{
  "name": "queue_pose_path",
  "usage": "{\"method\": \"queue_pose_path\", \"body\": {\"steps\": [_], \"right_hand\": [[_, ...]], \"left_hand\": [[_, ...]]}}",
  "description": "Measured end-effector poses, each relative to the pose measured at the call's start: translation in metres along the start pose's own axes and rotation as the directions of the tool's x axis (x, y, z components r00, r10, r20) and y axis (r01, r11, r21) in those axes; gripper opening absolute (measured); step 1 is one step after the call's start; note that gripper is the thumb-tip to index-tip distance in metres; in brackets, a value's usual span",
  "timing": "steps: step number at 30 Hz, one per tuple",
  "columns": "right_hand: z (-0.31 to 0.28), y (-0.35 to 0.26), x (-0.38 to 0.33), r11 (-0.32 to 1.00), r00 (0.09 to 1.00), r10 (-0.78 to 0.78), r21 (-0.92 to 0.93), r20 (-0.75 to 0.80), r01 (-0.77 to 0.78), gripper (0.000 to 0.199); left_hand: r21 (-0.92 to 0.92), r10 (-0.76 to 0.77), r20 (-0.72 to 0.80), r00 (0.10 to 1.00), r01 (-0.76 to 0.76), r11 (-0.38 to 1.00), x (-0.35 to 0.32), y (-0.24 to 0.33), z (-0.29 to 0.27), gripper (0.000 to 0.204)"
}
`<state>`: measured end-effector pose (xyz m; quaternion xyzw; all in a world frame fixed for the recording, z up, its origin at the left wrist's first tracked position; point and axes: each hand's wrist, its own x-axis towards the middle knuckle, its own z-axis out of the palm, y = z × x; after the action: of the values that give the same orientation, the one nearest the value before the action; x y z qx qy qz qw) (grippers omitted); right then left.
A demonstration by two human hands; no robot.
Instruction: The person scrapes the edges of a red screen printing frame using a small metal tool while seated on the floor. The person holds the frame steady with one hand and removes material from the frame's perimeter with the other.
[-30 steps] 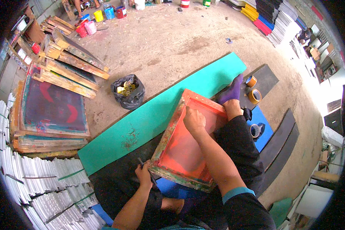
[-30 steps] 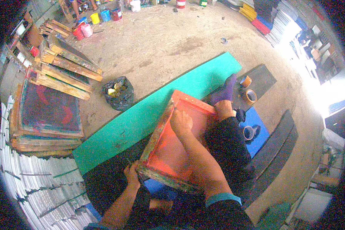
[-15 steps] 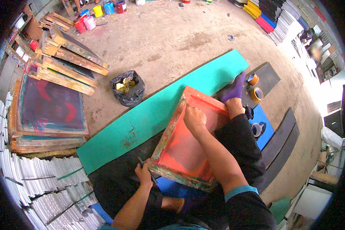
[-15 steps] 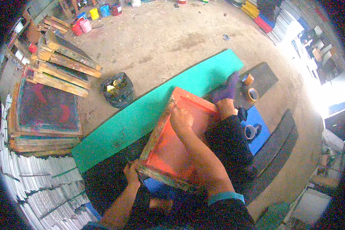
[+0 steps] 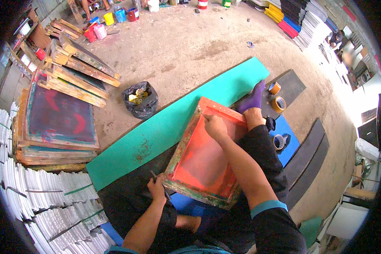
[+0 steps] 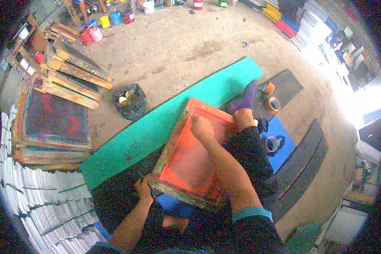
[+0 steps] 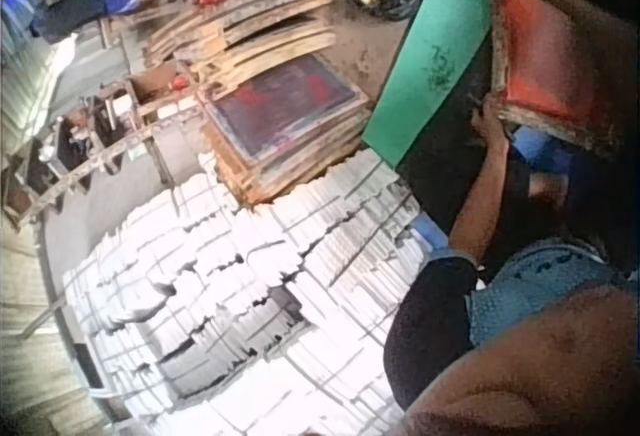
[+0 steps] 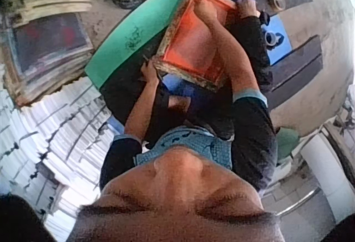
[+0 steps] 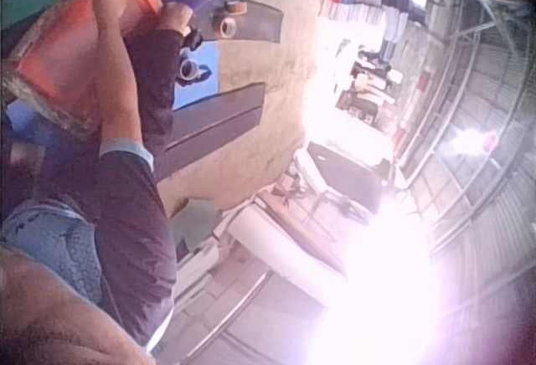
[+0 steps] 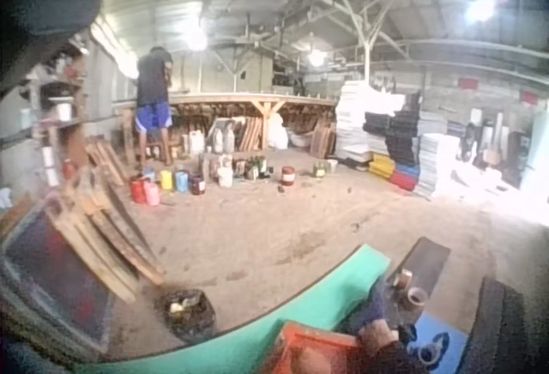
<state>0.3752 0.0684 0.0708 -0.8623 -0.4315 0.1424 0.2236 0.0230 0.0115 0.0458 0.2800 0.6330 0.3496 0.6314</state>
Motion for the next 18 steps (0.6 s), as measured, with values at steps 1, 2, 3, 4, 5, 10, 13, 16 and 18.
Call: {"method": "queue_pose_path", "body": {"steps": [1,2,3,4,5,10,13,16,18], "right_hand": [[-0.005,-0.002,0.0,0.99,0.996,0.071,0.118,0.053,-0.077,0.027],[-0.013,-0.004,0.002,0.96,0.984,0.134,0.229,0.113,-0.157,0.026],[-0.019,-0.005,0.003,0.912,0.965,0.189,0.333,0.18,-0.24,0.026],[-0.016,-0.004,0.002,0.948,0.991,0.084,0.299,0.105,-0.112,0.026],[-0.013,-0.002,0.0,0.972,0.996,0.057,0.222,0.074,-0.072,0.026],[-0.018,0.001,0.006,0.603,0.837,0.35,0.583,0.42,-0.545,0.025],[-0.022,0.012,0.013,0.346,0.726,0.33,0.638,0.603,-0.688,0.027],[-0.011,0.012,0.003,0.886,0.981,0.143,0.424,0.133,-0.187,0.029],[-0.011,0.009,-0.003,0.965,0.991,0.131,0.23,-0.005,-0.126,0.029]], "left_hand": [[-0.001,-0.004,0.007,1.0,0.004,1.0,0.0,-0.001,-0.001,0.018],[-0.024,-0.009,0.016,1.0,0.01,1.0,0.0,-0.002,-0.002,0.019],[-0.046,-0.015,0.026,1.0,0.016,0.999,0.001,-0.003,-0.002,0.019],[-0.071,-0.018,0.036,0.999,0.021,0.997,0.002,-0.003,-0.002,0.019],[-0.053,-0.023,0.037,0.999,0.025,0.998,0.005,-0.007,-0.004,0.019],[-0.024,-0.022,0.038,0.999,0.023,0.999,0.01,-0.011,-0.007,0.019],[0.002,-0.052,0.039,0.998,0.052,0.999,0.007,-0.004,-0.004,0.021],[-0.009,-0.05,-0.006,0.999,0.05,0.999,-0.004,0.007,0.005,0.022],[-0.019,-0.049,0.004,0.999,0.049,0.999,0.005,-0.002,-0.003,0.023]]}}
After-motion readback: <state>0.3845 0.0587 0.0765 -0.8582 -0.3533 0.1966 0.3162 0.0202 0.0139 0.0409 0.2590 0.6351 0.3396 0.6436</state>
